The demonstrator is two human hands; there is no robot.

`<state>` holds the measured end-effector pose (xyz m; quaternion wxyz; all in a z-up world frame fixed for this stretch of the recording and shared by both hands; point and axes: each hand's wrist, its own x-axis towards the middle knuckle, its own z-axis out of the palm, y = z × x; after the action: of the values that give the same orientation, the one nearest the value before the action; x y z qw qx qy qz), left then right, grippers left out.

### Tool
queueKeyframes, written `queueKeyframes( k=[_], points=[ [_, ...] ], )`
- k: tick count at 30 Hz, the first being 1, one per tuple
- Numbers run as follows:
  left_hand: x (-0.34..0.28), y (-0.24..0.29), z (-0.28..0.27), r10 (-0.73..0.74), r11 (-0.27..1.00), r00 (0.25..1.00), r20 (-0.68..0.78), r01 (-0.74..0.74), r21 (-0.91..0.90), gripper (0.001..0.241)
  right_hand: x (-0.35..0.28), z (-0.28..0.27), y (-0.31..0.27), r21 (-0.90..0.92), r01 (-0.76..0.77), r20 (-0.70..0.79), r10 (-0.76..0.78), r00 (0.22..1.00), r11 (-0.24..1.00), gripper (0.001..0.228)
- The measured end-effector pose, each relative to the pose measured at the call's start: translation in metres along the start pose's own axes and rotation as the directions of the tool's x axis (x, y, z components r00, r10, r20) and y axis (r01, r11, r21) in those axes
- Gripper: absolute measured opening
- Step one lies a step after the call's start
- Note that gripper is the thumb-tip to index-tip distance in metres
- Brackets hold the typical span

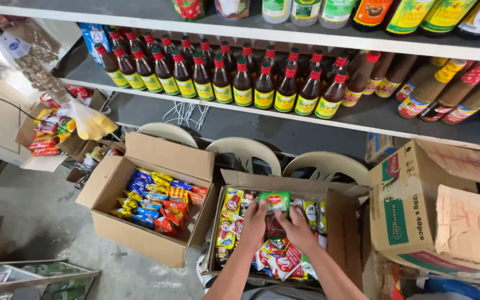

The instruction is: The recorder is taking various food product pouches, such as ketchup and coffee creamer, from cardboard boxes on the floor and organizing them onto store shelves.

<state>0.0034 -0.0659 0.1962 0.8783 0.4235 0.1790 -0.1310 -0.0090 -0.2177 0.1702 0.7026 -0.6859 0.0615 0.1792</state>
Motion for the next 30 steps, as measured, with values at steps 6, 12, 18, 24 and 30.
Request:
queueKeyframes(
  k=[6, 12, 18, 24, 30],
  points=[
    [0.008, -0.017, -0.033, 0.124, 0.922, 0.992, 0.024, -0.125, 0.366, 0.027, 0.007, 0.013, 0.015, -0.076, 0.030, -0.172, -0.043, 0.984, 0.997, 0.045],
    [-0.004, 0.026, -0.036, 0.050, 0.870, 0.992, 0.117, -0.101, 0.483, 0.036, 0.029, 0.035, 0.011, -0.050, 0.091, -0.232, -0.100, 0.968, 0.995, 0.044],
    [0.019, 0.105, -0.051, 0.316, 0.556, 0.891, 0.325, -0.452, 0.697, 0.043, 0.072, 0.072, -0.040, 0.080, 0.039, -0.247, -0.018, 0.969, 0.996, 0.041],
    [0.047, 0.261, -0.028, 0.572, 0.364, 0.637, 0.517, -0.762, 0.536, 0.043, 0.098, 0.129, -0.217, -0.461, 0.480, 0.021, -0.532, 0.847, 0.747, 0.063],
    [0.083, 0.437, 0.028, 0.661, 0.149, 0.399, 0.636, -0.900, 0.410, 0.037, 0.146, 0.170, -0.389, -0.673, 0.473, -0.029, -0.659, 0.751, 0.569, 0.053]
  ],
)
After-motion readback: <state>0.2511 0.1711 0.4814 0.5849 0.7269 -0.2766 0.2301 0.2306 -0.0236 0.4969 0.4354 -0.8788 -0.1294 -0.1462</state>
